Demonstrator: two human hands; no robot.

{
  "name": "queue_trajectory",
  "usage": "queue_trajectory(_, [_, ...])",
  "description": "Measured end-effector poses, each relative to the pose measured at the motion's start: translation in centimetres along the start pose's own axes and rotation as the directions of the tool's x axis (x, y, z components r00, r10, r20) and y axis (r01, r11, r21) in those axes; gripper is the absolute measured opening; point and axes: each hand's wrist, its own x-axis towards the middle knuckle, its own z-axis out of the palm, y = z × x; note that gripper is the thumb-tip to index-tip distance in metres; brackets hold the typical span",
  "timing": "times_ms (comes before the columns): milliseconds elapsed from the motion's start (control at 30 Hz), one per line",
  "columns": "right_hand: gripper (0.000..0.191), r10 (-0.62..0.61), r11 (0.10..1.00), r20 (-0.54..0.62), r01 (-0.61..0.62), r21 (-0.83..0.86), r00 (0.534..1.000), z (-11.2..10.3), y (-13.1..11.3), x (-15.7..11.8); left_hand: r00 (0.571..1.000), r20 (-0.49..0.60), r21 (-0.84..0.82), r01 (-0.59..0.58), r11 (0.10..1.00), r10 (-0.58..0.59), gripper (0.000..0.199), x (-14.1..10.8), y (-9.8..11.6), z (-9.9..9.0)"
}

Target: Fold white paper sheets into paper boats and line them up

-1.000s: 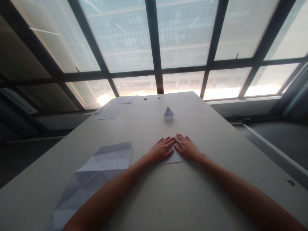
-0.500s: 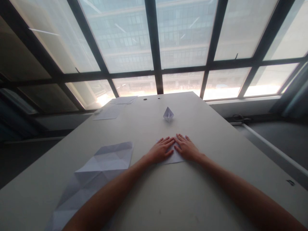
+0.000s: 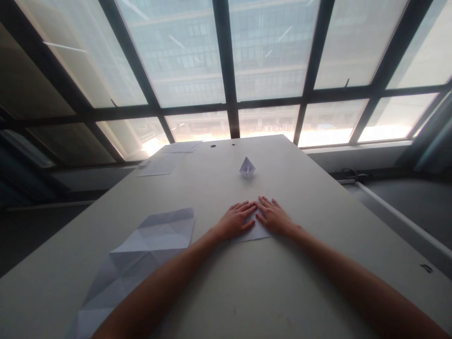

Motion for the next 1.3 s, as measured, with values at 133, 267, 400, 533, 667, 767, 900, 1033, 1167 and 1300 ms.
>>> queue_trajectory(133, [0.059,-0.006,1.000,-0.005,0.006,-0.001,1.000,-0.02,0.06,0.00,1.000,-0.008,0.005,0.003,1.000,-0.003,0.059,-0.05,0.01,0.00])
queue_trajectory(267, [0.059,-0.008,1.000,-0.007,0.008,0.002,1.000,-0.04,0.05,0.03,1.000,-0.014,0.007,0.002,1.000,-0.002,0.059,-0.05,-0.01,0.08])
queue_trajectory(400, [0.060,-0.008,1.000,-0.005,0.008,0.005,1.000,-0.05,0.06,-0.01,1.000,-0.016,0.009,0.001,1.000,-0.001,0.058,-0.01,0.02,0.13])
queue_trajectory(533, [0.060,-0.007,1.000,-0.006,0.007,0.008,1.000,-0.07,0.08,-0.06,1.000,-0.005,0.014,0.001,1.000,-0.001,0.059,0.01,0.06,0.07])
queue_trajectory(667, [0.060,-0.007,1.000,-0.003,0.007,0.010,1.000,-0.07,0.08,-0.03,1.000,-0.009,0.009,-0.001,1.000,0.001,0.059,-0.01,0.08,0.00])
queue_trajectory(767, [0.059,-0.005,1.000,-0.003,0.005,0.010,1.000,-0.07,0.08,0.00,1.000,-0.011,0.005,0.002,1.000,-0.002,0.058,-0.03,0.10,-0.01])
queue_trajectory(900, [0.060,-0.006,1.000,0.001,0.006,0.012,1.000,-0.08,0.07,0.00,1.000,-0.012,0.006,0.004,1.000,-0.004,0.058,-0.06,0.14,-0.04])
queue_trajectory(1033, [0.060,-0.007,1.000,0.001,0.007,0.007,1.000,-0.19,-0.03,-0.07,1.000,-0.023,0.002,0.001,1.000,-0.001,0.058,-0.08,0.16,-0.08])
queue_trajectory(1167, [0.059,-0.002,1.000,0.003,0.002,0.000,1.000,-0.28,-0.14,-0.12,1.000,-0.021,-0.004,0.008,1.000,-0.008,0.058,-0.07,0.15,-0.07])
queue_trajectory(1300, [0.059,0.002,1.000,0.002,-0.002,-0.004,1.000,-0.22,-0.12,-0.06,1.000,-0.015,-0.007,0.014,1.000,-0.015,0.058,-0.05,0.14,-0.05])
